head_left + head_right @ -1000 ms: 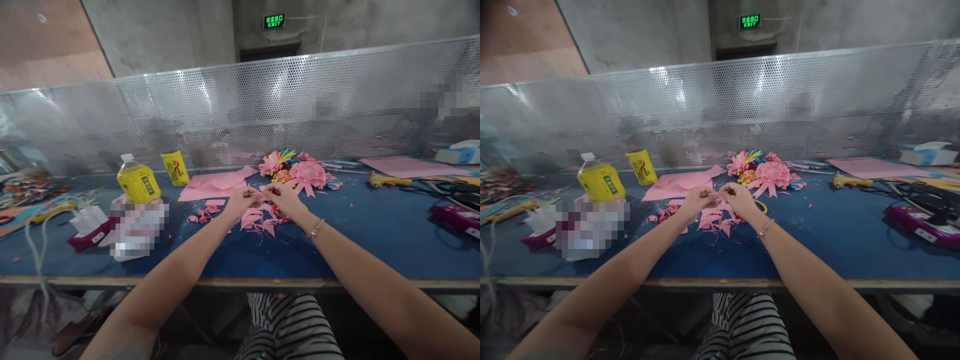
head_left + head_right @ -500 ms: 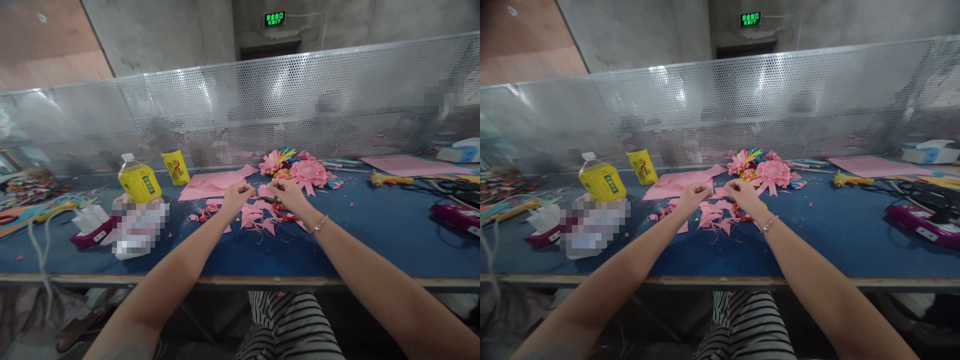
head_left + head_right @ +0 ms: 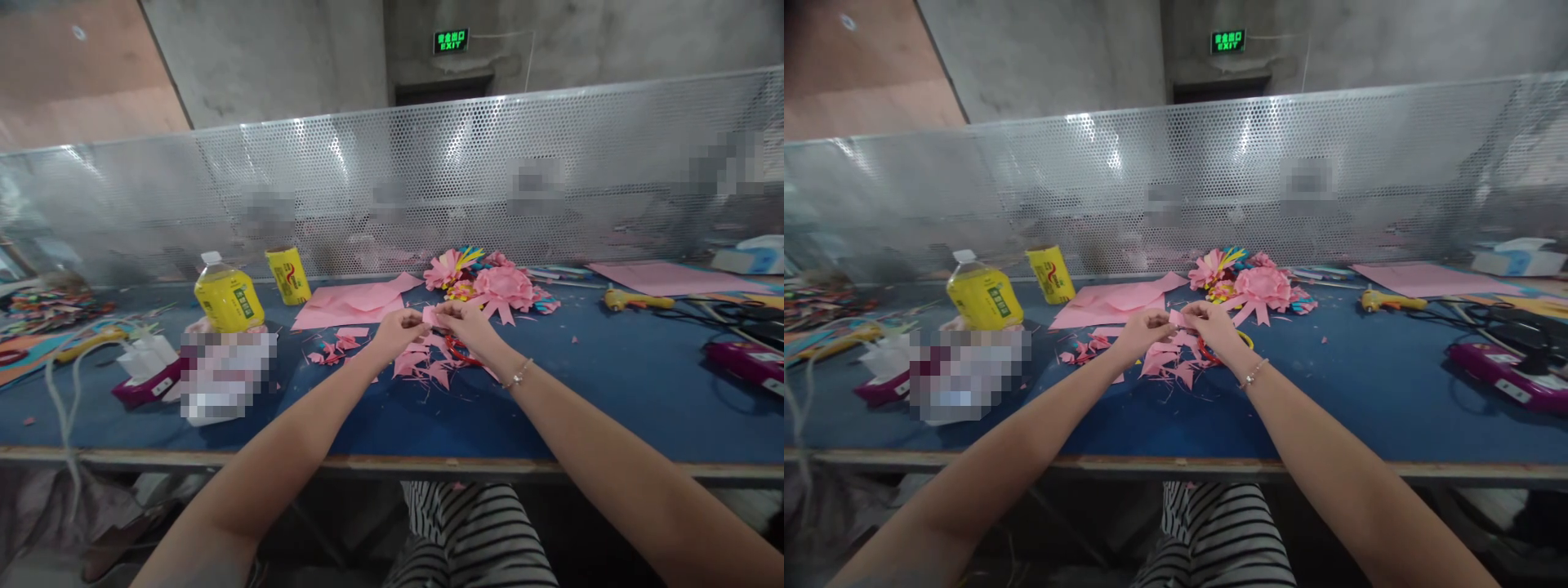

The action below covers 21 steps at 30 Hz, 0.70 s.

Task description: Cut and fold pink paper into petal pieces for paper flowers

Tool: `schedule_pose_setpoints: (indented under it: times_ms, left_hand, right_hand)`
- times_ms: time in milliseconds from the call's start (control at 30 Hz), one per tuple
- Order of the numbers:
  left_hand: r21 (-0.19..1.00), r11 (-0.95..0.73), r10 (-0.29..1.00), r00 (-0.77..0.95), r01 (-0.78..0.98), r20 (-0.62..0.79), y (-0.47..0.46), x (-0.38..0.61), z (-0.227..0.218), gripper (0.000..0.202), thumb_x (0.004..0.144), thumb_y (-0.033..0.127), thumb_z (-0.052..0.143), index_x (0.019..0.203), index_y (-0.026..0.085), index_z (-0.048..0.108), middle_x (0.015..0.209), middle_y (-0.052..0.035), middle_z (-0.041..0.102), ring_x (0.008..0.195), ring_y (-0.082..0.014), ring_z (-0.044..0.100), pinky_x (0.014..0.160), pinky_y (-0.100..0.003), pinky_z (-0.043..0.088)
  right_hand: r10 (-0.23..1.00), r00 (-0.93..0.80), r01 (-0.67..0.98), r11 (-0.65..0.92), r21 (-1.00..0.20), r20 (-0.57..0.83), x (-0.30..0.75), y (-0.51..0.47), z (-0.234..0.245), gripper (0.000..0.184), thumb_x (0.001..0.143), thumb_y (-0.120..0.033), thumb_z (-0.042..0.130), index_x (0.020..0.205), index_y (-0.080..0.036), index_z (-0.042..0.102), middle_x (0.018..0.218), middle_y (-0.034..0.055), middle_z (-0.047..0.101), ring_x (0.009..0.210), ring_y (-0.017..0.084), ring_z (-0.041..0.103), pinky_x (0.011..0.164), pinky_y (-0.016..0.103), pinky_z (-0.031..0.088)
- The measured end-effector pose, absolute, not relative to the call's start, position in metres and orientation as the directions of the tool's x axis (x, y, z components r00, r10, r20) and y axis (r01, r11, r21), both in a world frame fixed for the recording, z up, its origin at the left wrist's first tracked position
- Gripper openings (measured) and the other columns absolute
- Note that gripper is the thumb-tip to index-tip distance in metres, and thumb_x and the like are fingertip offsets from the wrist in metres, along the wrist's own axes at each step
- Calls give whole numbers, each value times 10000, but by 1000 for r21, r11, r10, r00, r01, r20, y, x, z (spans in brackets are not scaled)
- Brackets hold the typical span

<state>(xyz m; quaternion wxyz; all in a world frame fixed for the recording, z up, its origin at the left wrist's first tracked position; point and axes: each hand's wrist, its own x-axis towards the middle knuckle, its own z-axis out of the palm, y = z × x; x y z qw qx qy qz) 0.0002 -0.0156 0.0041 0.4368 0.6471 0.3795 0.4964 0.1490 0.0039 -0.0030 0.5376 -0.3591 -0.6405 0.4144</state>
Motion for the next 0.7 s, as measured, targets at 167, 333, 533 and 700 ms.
schedule_pose_setpoints:
  times_ms: [167, 333, 533, 700]
  left_hand:
    - [957, -281, 947, 184, 71, 264, -18, -2, 10, 115, 666, 218, 563, 708, 112, 551, 626, -20, 590, 584, -88, 561, 592, -248, 469]
    - [959, -269, 953, 170, 88, 251, -18, -1, 9, 97, 660, 211, 562, 673, 118, 539, 595, -4, 575, 553, -73, 539, 581, -239, 462]
    - [935, -336, 934, 167, 117, 315, -15, -1, 5, 120, 621, 198, 601, 649, 123, 511, 564, 13, 542, 538, -67, 516, 550, -227, 458]
    - [932, -355, 926, 164, 78, 339, -14, 0, 4, 183, 627, 263, 613, 676, 122, 507, 627, -16, 581, 594, -87, 552, 631, -278, 470]
  right_hand:
    - [841, -290, 201, 520, -830, 457, 148, -4, 0, 219, 657, -357, 558, 734, -160, 617, 678, 23, 585, 574, 111, 532, 574, 253, 441]
    - [814, -329, 295, 571, -766, 479, 149, -3, 0, 279, 693, -379, 514, 752, -144, 653, 616, 17, 576, 538, 100, 493, 523, 235, 396]
    - [844, -301, 339, 531, -777, 445, 152, -2, 1, 275, 656, -389, 550, 720, -151, 671, 546, -6, 546, 512, 96, 445, 497, 233, 348]
    - [855, -256, 272, 511, -816, 450, 154, -1, 2, 259, 619, -395, 594, 681, -151, 653, 610, 17, 585, 551, 107, 474, 541, 248, 365]
